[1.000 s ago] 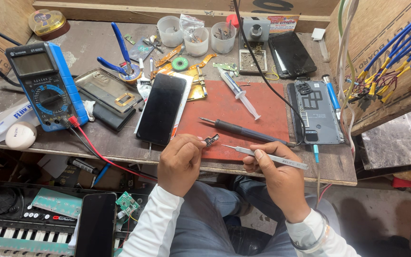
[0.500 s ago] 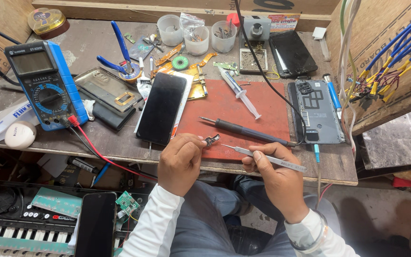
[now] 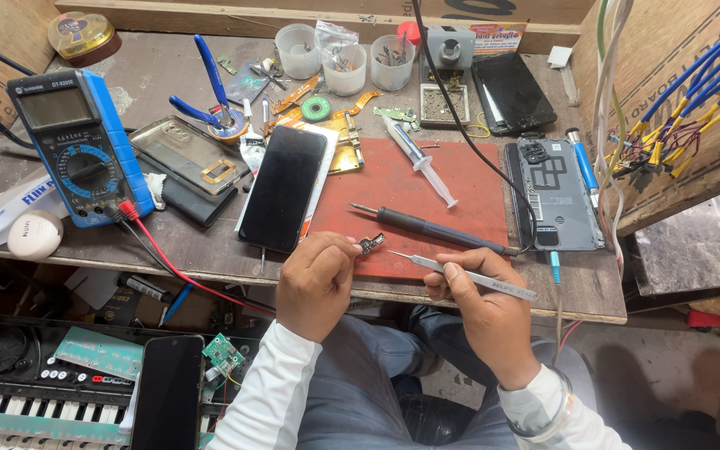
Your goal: The person sits at a cluttered repair workbench and solders a small electronic component, holding it with tweezers while applying a soldering iron. They reposition the part, use a syringe-like dispenser to apply material, and continue soldering and probing the component with hand tools.
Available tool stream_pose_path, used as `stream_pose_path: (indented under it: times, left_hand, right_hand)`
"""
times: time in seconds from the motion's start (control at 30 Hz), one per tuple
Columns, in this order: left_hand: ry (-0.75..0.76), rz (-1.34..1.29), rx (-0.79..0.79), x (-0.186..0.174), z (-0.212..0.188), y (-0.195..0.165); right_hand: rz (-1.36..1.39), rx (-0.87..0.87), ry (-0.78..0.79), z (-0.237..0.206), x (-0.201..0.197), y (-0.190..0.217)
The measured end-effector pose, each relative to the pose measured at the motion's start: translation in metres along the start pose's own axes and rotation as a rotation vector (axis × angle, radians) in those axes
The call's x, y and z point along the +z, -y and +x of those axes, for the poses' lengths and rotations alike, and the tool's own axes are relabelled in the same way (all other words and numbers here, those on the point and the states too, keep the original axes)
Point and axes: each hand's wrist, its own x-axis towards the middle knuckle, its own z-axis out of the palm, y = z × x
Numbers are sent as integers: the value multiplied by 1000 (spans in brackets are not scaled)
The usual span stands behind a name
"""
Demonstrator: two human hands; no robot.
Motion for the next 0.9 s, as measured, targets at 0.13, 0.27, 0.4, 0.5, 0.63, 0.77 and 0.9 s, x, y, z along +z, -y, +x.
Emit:
stream_pose_path:
  times: [0.13, 0.27, 0.4, 0.5, 0.63, 0.77, 0.9]
  left_hand:
    - [-1, 0, -19, -1, -1, 1]
    - [-11, 3, -25, 0, -2, 1]
    - [-15, 10, -21, 0, -3, 1]
    - [-20, 8, -25, 0, -3, 2]
    - [-23, 13, -27, 0, -3, 2]
    - [-13, 4, -20, 0, -2, 1]
    - [-2, -8, -17, -1, -1, 2]
  right_hand:
    - [-2, 2, -10, 0, 1, 0]
    - [-16, -10, -4, 0, 2, 0]
    - [-18, -10, -9, 0, 2, 0]
    - [-14, -7, -11, 0, 2, 0]
    - [-2, -6, -11, -1, 2, -1]
    - [-27, -15, -13, -1, 1, -1]
    - [-36, -35, -17, -2, 2, -2]
